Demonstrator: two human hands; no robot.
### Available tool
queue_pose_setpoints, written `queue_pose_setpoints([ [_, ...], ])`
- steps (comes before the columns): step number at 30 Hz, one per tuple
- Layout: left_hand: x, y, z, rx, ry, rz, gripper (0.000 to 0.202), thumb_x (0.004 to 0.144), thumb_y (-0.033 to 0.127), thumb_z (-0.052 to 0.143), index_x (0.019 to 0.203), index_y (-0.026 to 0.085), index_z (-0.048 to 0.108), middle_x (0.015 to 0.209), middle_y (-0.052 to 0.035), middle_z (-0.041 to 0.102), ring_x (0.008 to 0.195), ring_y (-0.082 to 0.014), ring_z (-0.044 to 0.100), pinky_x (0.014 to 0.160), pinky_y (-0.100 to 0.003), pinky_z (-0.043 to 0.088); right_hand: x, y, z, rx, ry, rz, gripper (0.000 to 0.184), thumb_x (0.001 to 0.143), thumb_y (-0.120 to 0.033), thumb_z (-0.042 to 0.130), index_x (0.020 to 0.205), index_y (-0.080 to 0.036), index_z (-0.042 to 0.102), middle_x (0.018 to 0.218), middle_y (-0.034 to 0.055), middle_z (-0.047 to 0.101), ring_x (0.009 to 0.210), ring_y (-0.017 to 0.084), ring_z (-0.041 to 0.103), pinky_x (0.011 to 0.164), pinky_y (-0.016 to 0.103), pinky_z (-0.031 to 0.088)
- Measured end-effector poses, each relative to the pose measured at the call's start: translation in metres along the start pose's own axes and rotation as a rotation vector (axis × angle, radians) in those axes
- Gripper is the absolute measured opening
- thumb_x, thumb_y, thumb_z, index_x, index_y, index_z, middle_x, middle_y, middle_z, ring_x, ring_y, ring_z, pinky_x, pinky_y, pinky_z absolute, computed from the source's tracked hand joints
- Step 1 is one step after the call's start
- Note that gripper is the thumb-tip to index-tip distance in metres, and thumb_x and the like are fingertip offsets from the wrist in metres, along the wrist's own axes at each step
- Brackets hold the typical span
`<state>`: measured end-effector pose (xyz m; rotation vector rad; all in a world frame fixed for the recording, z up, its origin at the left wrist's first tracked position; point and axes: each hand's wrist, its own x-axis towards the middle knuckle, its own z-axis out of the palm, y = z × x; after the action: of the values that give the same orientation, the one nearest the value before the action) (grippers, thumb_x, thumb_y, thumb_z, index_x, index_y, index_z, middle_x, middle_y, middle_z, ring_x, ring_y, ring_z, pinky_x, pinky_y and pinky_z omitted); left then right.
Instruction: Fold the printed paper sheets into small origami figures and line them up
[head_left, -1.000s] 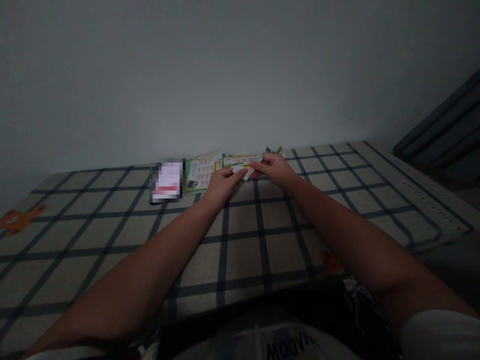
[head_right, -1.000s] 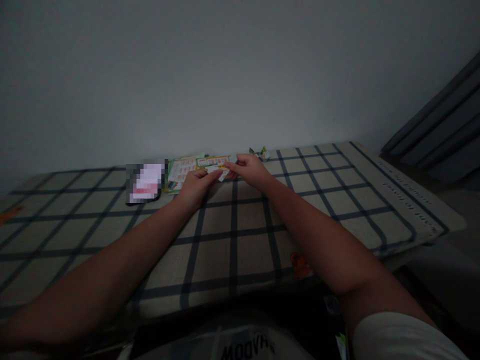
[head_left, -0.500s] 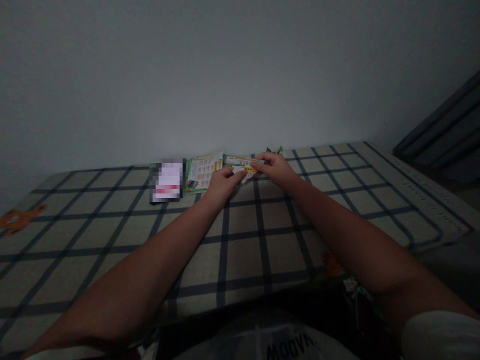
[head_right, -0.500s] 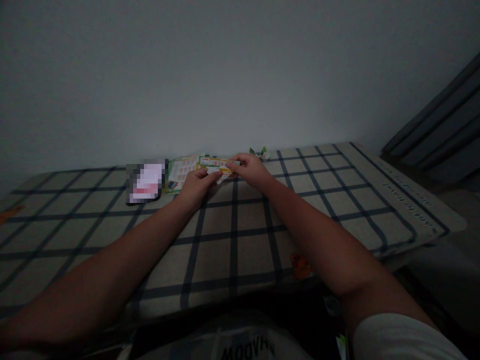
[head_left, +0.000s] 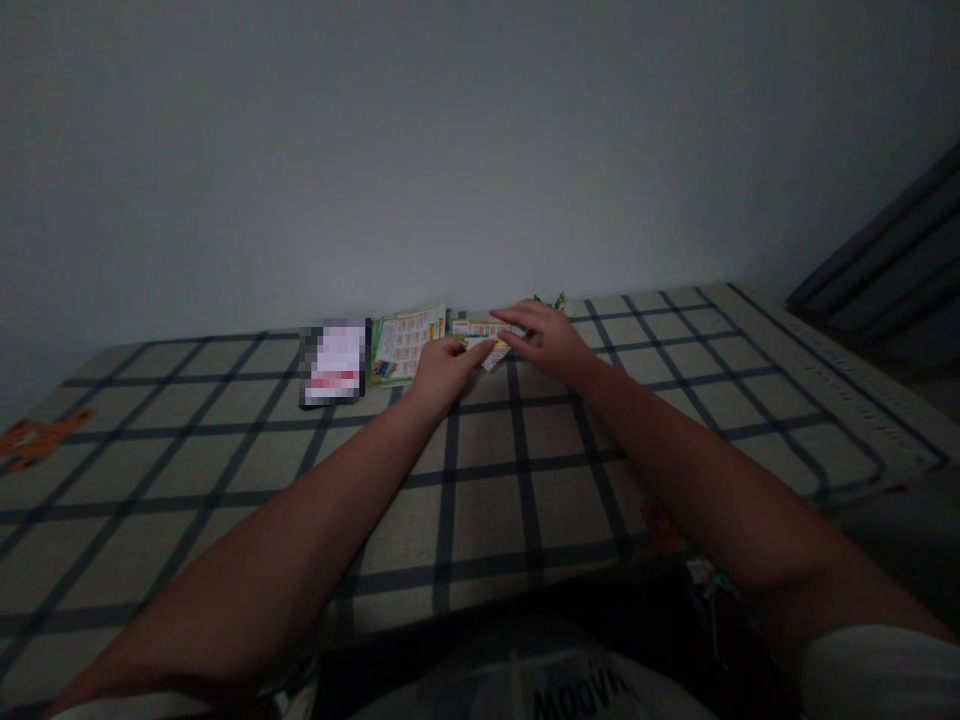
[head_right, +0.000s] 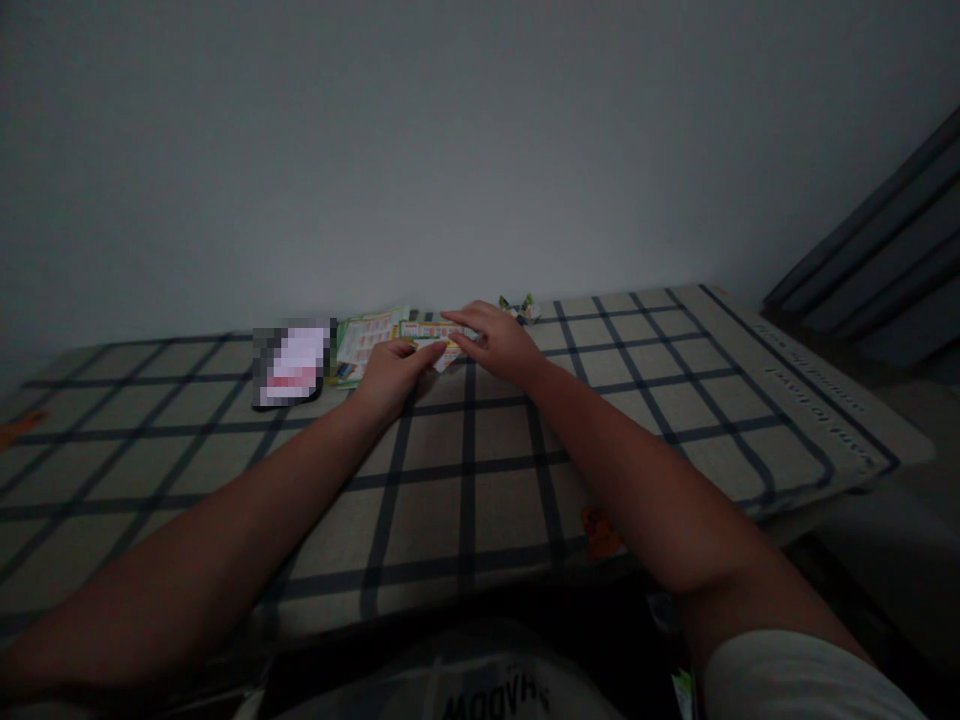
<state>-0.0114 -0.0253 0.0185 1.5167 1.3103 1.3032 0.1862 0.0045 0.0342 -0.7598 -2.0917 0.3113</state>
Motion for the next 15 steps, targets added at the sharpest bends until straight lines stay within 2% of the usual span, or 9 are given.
queue_pose_setpoints([
  [4,0.0004,0.0006,-0.0003,0.042,0.015,-0.001,0.038,0.070,0.051,0.079,0.056,0.017,0.068,0.050,0.0010,0.055,0.049,-0.0113,0.042,0.049,-0.027,0.028,0.0010,0.0045,0.0012,-0.083,0.010,-0.091,0.033,0.095,-0.032,0.058,0.123,-0.021,0.073,0.114,0.0107,0.070,0.107,0.023,0.063,0.095,0.042,0.051],
  [8,0.0006,-0.0006,0.0004,0.008,0.035,-0.054,0.040,0.069,0.051,0.079,0.052,0.018,0.064,0.047,0.0007,0.054,0.046,-0.0111,0.043,0.048,-0.028,0.028,0.0008,0.0070,0.0029,-0.091,0.016,-0.139,0.033,0.096,-0.031,0.058,0.124,-0.020,0.073,0.117,0.0115,0.070,0.109,0.023,0.063,0.098,0.042,0.050],
  [15,0.0052,-0.0073,0.0026,-0.114,0.031,-0.094,0.035,0.066,0.046,0.082,0.053,0.017,0.066,0.055,-0.0035,0.063,0.050,-0.0122,0.050,0.051,-0.028,0.035,0.0019,0.0053,0.0016,-0.063,0.032,-0.121,0.027,0.094,-0.027,0.062,0.117,-0.025,0.075,0.120,0.0093,0.065,0.109,0.022,0.061,0.098,0.043,0.050],
])
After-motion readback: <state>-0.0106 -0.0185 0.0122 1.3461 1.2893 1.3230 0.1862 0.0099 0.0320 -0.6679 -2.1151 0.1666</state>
